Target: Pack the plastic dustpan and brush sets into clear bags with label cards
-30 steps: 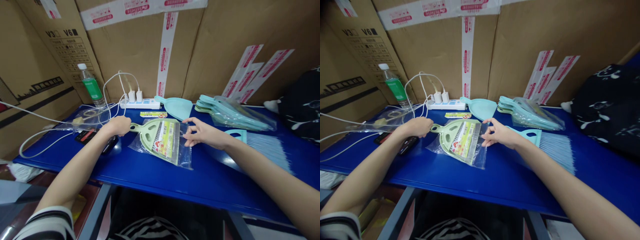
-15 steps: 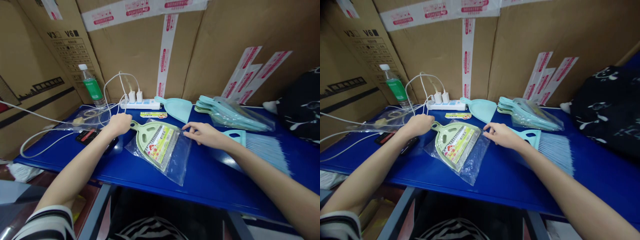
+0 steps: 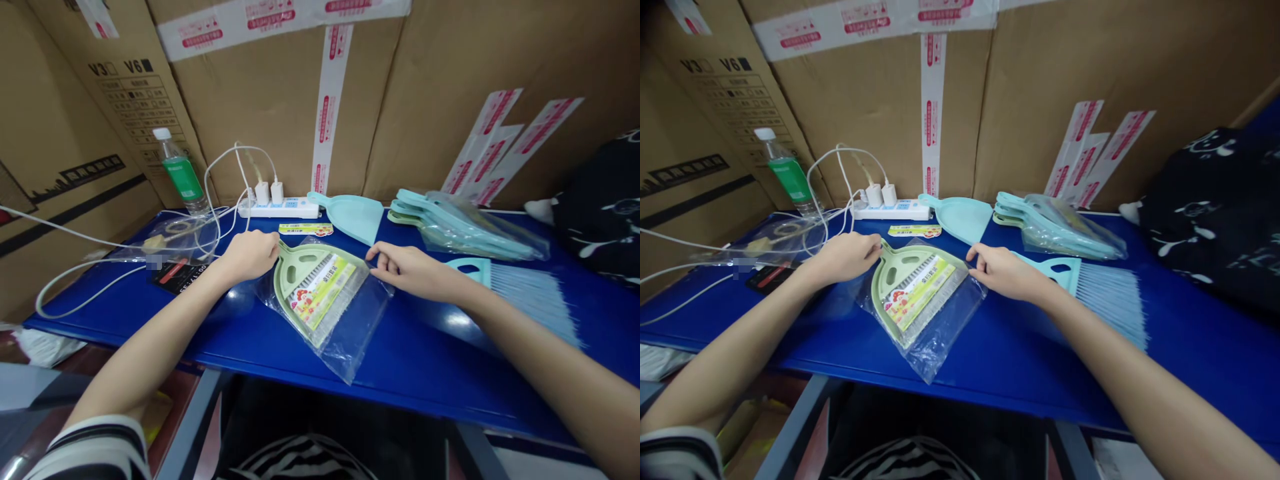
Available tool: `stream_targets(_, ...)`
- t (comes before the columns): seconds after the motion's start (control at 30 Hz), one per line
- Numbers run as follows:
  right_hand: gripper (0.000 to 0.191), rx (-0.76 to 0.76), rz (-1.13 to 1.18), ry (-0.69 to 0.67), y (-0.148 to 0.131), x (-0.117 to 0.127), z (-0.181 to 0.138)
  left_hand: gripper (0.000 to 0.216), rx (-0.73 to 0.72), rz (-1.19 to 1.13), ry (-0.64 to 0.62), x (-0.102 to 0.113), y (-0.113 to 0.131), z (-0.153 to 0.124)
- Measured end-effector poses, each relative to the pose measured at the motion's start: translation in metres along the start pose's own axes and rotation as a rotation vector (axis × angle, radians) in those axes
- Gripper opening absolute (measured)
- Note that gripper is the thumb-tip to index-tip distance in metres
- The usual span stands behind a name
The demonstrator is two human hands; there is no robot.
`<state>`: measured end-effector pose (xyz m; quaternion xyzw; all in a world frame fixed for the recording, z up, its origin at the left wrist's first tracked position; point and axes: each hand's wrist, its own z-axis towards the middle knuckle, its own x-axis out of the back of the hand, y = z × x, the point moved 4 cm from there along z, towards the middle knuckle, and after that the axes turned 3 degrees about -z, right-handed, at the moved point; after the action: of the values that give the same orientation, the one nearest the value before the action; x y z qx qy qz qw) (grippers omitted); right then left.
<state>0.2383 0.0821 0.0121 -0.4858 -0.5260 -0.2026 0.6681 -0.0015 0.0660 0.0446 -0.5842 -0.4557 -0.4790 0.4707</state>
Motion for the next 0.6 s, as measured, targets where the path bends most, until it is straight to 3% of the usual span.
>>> stream_targets(0.37, 0.022, 0.064, -0.007, -0.28, -0.007, -0.001, -0.016, 0.036, -0.299, -0.031, 0.094, -0.01, 0.013, 0.011)
stream_targets(0.5, 0.019, 0.135, -0.013, -0.374, -0.015, 0.001, -0.024, 0.038, -0.378, -0.021, 0.184, -0.013, 0.016, 0.012)
stream_targets(0.6, 0.013, 0.2, -0.033, -0.407, -0.019, 0.004, -0.028, 0.038, -0.406, -0.045, 0.183, -0.016, 0.016, 0.011)
